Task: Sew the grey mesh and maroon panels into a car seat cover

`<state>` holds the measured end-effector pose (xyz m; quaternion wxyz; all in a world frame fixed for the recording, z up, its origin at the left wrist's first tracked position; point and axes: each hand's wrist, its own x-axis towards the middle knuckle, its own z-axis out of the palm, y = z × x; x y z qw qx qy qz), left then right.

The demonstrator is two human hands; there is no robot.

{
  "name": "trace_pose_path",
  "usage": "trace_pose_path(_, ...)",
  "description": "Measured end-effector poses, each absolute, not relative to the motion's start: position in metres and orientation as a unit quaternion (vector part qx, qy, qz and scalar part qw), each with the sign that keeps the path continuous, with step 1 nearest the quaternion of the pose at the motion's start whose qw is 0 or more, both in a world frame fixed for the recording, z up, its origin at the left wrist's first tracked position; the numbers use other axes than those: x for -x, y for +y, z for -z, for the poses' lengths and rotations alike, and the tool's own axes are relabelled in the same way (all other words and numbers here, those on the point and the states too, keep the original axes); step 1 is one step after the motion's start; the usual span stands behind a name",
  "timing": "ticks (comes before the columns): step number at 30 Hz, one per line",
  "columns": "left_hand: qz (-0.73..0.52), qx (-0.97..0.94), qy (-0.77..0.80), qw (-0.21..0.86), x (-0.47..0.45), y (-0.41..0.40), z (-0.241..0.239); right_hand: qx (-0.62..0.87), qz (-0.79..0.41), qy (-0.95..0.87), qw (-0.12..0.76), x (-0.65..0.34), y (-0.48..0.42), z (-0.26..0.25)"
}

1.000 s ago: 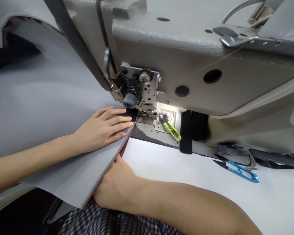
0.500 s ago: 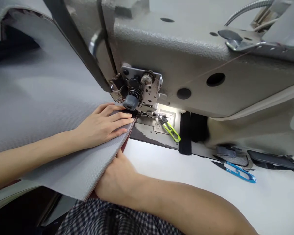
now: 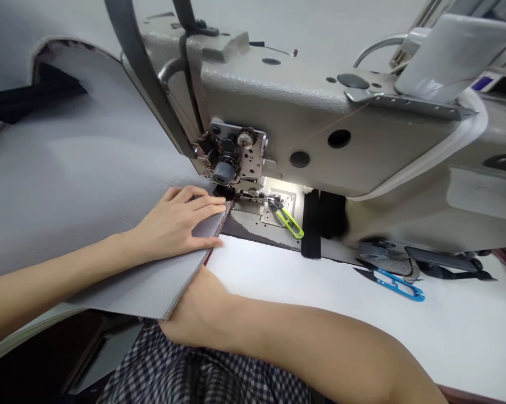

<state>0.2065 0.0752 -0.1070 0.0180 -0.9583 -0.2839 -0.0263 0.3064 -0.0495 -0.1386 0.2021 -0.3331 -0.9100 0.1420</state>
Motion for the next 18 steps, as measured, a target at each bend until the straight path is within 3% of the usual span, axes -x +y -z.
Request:
trace_pose_path(4,0.032,0.956,-0.29,0.03,-0.207,0.066,0.109,0.304,-0.169,-0.916,0.2,-0.345,-0.057,0.11)
trace_pose_path(7,0.041,0.953,-0.298,0.031,-0.207,0.063,0.111,0.513,-0.067,-0.8,0.305,-0.401,-0.042,0.11)
trace_pose_path(10,0.056,0.951,-0.303,0.032,-0.206,0.061,0.114,0.641,0.023,-0.714,0.28,-0.446,-0.012,0.123)
trace_pose_path(18,0.086,0.948,-0.305,0.028,-0.204,0.061,0.121,0.6,0.01,-0.72,0.349,-0.459,0.014,0.128)
